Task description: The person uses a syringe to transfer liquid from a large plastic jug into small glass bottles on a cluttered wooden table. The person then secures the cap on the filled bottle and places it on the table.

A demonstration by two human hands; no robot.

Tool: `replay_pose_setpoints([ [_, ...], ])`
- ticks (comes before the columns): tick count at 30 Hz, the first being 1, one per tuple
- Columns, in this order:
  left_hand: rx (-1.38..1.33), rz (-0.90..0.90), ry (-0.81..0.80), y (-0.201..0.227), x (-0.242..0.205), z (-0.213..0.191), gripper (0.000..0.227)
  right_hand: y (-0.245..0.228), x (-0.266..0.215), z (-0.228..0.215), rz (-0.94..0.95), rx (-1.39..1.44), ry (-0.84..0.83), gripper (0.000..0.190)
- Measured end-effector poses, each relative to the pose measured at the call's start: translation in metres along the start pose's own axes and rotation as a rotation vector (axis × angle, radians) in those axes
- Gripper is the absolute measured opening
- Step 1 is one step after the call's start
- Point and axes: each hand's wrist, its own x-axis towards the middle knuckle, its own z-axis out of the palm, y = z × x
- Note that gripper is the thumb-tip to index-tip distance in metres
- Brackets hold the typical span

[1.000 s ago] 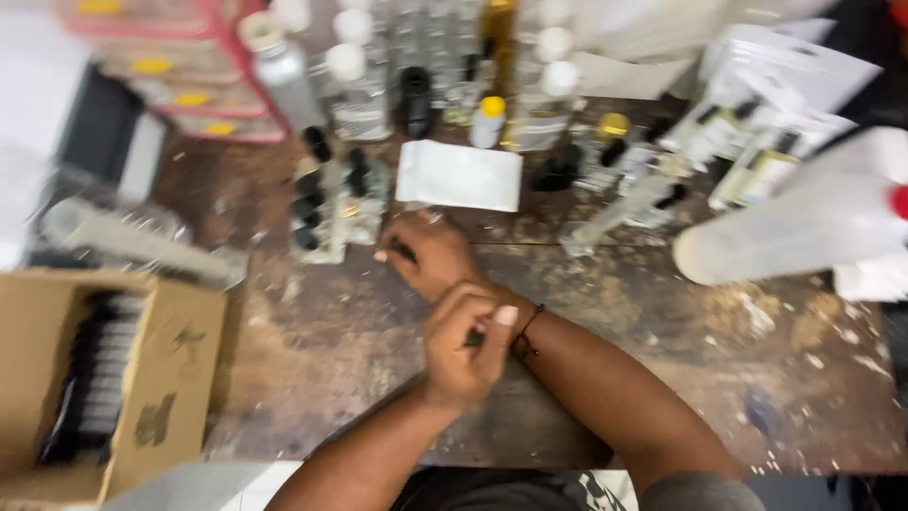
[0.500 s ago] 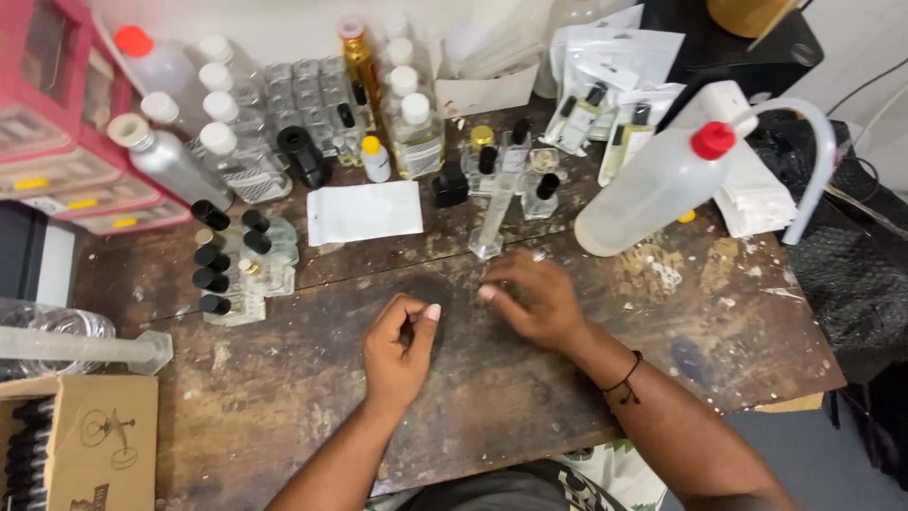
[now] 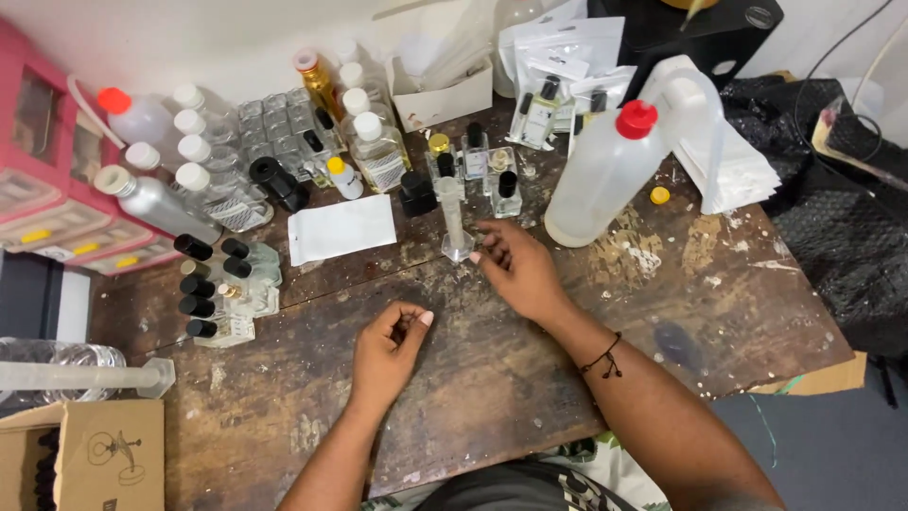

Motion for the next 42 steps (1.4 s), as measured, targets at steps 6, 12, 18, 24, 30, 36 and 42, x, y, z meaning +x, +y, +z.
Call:
replay_pose_setpoints([
  [6, 0.07, -0.07, 0.017, 0.009, 0.017, 0.008, 0.017, 0.02, -0.002, 0.001, -0.246, 0.006, 0.191, 0.023],
  [12, -0.01, 0.174, 0.127, 0.041, 0.047, 0.033, 0.038, 0.021, 0.006, -0.066, -1.014, -0.006, 0.845, 0.023],
  [18, -0.067, 0.349, 0.044, 0.051, 0.06, 0.05, 0.063, -0.004, 0.017, -0.123, -0.718, 0.12, 0.669, 0.074],
  [24, -0.008, 0.408, -0.008, 0.021, 0.076, 0.058, 0.059, 0.015, 0.025, -0.133, -0.405, 0.375, 0.117, 0.099],
  [30, -0.041, 0.445, 0.001, 0.016, 0.074, 0.051, 0.058, 0.02, 0.019, -0.127, -0.21, 0.202, 0.16, 0.103],
  [36, -0.127, 0.479, -0.075, 0.021, 0.068, 0.029, 0.066, 0.01, 0.015, -0.098, -0.192, 0.086, 0.238, 0.113],
  [42, -0.289, 0.542, -0.192, 0.021, 0.068, 0.02, 0.076, 0.016, 0.013, -0.086, -0.238, -0.006, 0.295, 0.11],
])
